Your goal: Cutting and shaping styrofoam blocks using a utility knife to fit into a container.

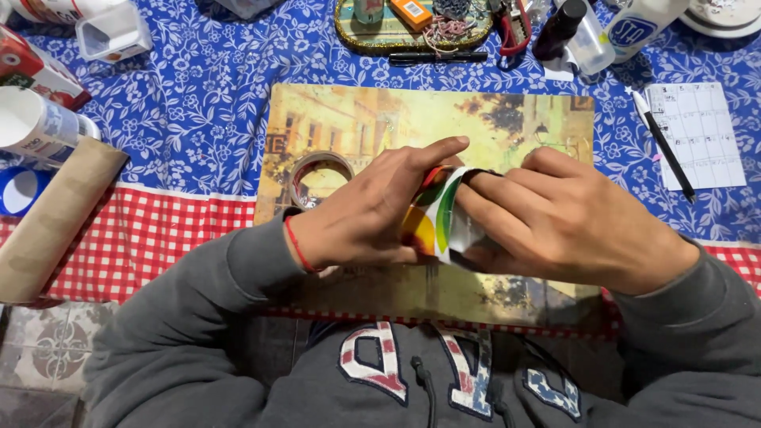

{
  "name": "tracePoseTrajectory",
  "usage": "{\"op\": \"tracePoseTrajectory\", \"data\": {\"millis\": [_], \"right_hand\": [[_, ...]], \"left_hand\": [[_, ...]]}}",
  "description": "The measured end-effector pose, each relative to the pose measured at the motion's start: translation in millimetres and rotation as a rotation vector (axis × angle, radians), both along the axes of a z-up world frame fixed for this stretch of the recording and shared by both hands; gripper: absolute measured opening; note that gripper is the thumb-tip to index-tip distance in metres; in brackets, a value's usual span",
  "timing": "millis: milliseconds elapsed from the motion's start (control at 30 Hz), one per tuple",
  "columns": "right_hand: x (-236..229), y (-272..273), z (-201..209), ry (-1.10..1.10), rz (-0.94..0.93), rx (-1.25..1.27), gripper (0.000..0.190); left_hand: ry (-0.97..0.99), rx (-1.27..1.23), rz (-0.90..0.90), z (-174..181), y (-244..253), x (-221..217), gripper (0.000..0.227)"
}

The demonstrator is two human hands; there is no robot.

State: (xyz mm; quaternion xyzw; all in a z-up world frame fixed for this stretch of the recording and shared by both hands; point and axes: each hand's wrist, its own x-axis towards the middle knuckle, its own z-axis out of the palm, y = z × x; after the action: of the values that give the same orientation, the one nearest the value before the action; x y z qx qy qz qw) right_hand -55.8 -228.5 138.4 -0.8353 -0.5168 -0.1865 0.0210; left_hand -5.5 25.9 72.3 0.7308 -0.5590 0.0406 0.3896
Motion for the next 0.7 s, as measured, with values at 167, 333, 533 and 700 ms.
{"op": "tracePoseTrajectory", "data": {"millis": [167,333,533,700], "right_hand": [[7,-49,5,-0.065,0.004,0.176,0.062],[2,-58,24,-0.048,-0.158,0.101,0.071],[3,-36,28,0.04,-0.136,0.153,0.058],[7,-40,20,0.097,-0.145,0.087,0.063]], "left_hand": [[-0.057,0.053,0.068,-17,31,41,0.132],[-0.184,0.011,0.318,-44,84,142,0.136],[0.173,-0.108,0.394,-134,167,234,0.129],[-0.161,0.041,0.759,-54,170,156,0.114]]}}
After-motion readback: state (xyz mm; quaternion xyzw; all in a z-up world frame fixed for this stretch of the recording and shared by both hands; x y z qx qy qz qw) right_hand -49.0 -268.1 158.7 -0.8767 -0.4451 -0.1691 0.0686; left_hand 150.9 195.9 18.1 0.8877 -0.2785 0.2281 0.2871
